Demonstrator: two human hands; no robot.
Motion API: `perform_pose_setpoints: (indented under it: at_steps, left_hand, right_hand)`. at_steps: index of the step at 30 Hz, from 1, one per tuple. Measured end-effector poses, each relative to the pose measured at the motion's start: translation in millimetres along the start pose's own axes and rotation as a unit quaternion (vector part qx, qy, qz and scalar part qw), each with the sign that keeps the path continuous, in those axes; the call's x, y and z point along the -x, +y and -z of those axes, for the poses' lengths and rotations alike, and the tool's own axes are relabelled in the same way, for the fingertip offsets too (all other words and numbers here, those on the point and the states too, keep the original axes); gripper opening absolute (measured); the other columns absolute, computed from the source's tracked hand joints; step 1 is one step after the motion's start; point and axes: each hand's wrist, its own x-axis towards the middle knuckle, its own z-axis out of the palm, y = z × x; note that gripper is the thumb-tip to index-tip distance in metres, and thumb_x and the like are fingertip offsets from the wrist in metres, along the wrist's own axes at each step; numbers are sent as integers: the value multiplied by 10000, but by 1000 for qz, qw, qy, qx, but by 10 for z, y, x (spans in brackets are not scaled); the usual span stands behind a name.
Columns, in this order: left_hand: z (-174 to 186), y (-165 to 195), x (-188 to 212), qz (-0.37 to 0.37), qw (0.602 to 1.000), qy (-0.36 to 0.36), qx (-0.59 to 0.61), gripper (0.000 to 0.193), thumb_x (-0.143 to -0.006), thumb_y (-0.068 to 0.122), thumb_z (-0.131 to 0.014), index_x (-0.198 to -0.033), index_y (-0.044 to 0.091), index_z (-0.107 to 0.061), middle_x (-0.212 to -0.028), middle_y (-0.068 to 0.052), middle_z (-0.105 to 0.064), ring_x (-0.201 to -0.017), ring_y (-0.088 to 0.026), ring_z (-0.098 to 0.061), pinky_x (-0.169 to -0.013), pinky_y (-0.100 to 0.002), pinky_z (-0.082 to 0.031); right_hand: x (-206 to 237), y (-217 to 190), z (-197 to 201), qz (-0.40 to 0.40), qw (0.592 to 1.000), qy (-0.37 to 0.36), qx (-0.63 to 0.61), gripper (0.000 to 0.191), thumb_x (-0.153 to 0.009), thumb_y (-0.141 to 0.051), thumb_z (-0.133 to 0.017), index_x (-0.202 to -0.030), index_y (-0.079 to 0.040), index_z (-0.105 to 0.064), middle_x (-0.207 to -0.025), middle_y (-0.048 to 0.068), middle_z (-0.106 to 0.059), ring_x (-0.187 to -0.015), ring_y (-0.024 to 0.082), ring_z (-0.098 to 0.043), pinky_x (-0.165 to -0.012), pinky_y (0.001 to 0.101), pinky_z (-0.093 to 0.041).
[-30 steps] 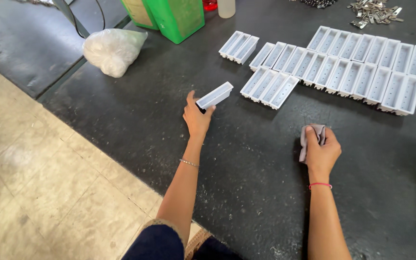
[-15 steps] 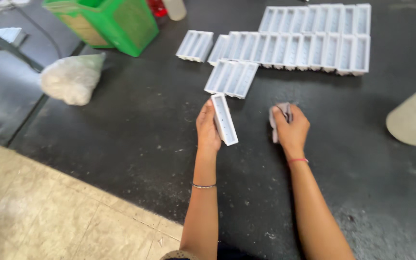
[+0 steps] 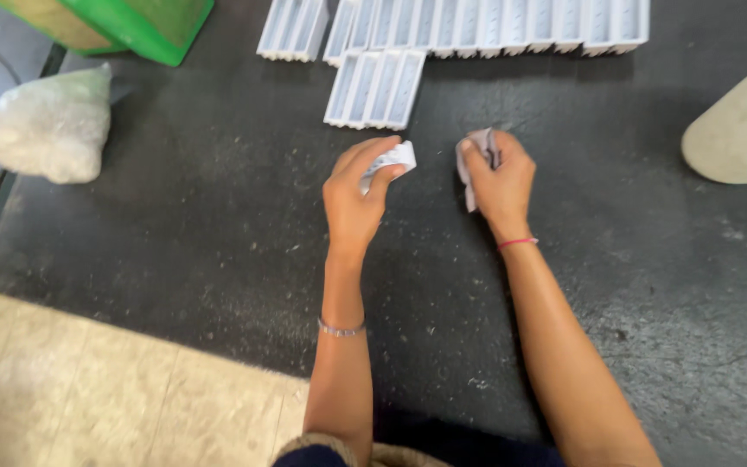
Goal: The person wipes the interior of small white plastic trays with a cloth, one at a time, then places each tray into a growing stack on the table. The person repeats this cycle for multiple trays.
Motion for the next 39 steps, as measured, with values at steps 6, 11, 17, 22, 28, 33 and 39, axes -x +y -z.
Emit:
perform_pose_setpoints:
  at_steps: [6,11,17,22,28,33,39]
  left_hand:
    - [225,50,-47,21,999,-7,-33,330,-841,81,-797,-1166,106,-747,-1204,-87,-746,-1102,-240,-728,-948,-325,-557]
    - [321,22,-117,28,997,-25,-64,322,-863,82,-776,-1181,113,-737,-1211,-74,-744,-1093,-244,-730,-934,-330,-554]
    - [317,-78,-131,32,995,-21,-92,322,-855,64,-761,-1173,115,-750,-1203,-79,-743,-1086,-258,-722,-931,-328,-544]
    - [255,-319,-118,83,980,25,177,344,-948,133,-728,-1268,11,-700,-1206,-83,-738,-1065,-191,-693,-943,-313,-552]
    - [-194,-648,-107,253,800,81,539,440,-1021,359,-638,-1280,4,-654,-1080,-52,-705,-921,-136,-686,-811,-298,-585]
    - [-469,-767,4,304,803,24,512,544,-1016,499,-577,-1220,2,-667,-935,-77,-678,-656,-129,-624,-509,-259,-508]
    - [-480,-706,-22,295,794,-37,531,553,-991,504,-602,-1246,15,-653,-977,-63,-683,-617,-100,-584,-466,-234,-462]
  right_hand:
    - [-14,61,-22,5,1000,2,-13,193,-944,-192,-751,-1024,-17,-746,-924,80,-735,-802,144,-674,-753,300,-529]
    - [-19,64,-28,-11,999,-2,-36,193,-938,-194,-749,-1014,-17,-745,-908,69,-725,-790,123,-656,-737,291,-527]
    - [-36,75,-24,-7,1000,-7,-17,193,-942,-197,-748,-1020,-21,-749,-904,67,-722,-781,133,-663,-739,296,-524]
    - [-24,65,-32,-2,1000,1,-10,226,-932,-225,-752,-1033,-23,-743,-920,96,-739,-802,170,-691,-762,313,-534]
    - [-29,0,-28,-5,1000,4,12,249,-921,-242,-746,-1035,-21,-744,-941,121,-733,-809,224,-697,-763,341,-527]
    - [-24,-3,-7,-5,1000,1,22,242,-923,-238,-743,-1036,-24,-744,-935,122,-724,-800,229,-690,-751,345,-521]
    - [-6,-26,-7,-21,1000,-7,19,231,-923,-222,-737,-1046,-27,-745,-946,109,-729,-810,202,-692,-749,328,-520]
